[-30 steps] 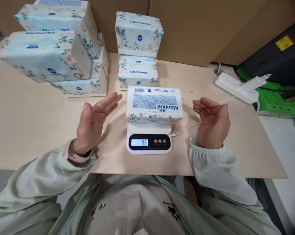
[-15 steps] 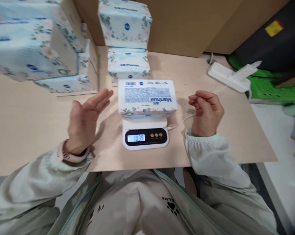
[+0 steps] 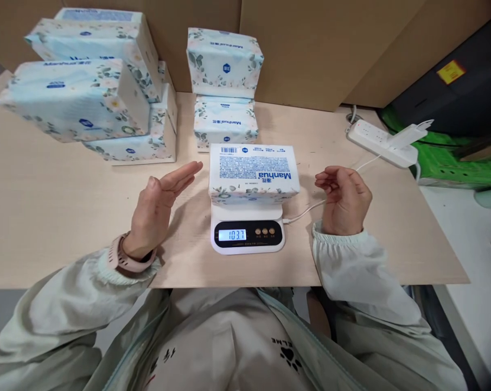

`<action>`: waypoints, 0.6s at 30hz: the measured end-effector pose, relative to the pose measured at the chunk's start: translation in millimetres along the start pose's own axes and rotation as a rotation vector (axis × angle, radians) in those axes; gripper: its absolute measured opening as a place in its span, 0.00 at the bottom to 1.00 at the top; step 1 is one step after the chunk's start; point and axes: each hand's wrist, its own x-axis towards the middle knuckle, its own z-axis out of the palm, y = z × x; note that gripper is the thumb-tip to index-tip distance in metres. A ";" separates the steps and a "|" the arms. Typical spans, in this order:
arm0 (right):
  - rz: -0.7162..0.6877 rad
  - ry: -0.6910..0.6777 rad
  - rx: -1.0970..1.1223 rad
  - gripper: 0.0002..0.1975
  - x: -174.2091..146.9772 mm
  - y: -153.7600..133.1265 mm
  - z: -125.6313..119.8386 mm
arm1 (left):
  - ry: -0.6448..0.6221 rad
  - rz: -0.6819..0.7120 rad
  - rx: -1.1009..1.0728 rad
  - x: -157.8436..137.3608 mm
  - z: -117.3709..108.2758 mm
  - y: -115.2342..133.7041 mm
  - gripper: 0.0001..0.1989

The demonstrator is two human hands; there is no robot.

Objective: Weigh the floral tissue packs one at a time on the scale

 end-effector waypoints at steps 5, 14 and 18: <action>0.018 -0.010 0.019 0.06 0.0 -0.7 -0.1 | -0.003 -0.001 0.011 -1.1 -0.8 1.4 0.25; 0.060 -0.051 0.034 0.08 -0.2 -4.6 -2.0 | -0.021 0.068 0.038 2.4 -7.0 -9.6 0.25; 0.082 -0.068 0.032 0.06 0.4 -4.5 -3.9 | -0.023 0.074 0.043 3.1 -8.3 -9.9 0.24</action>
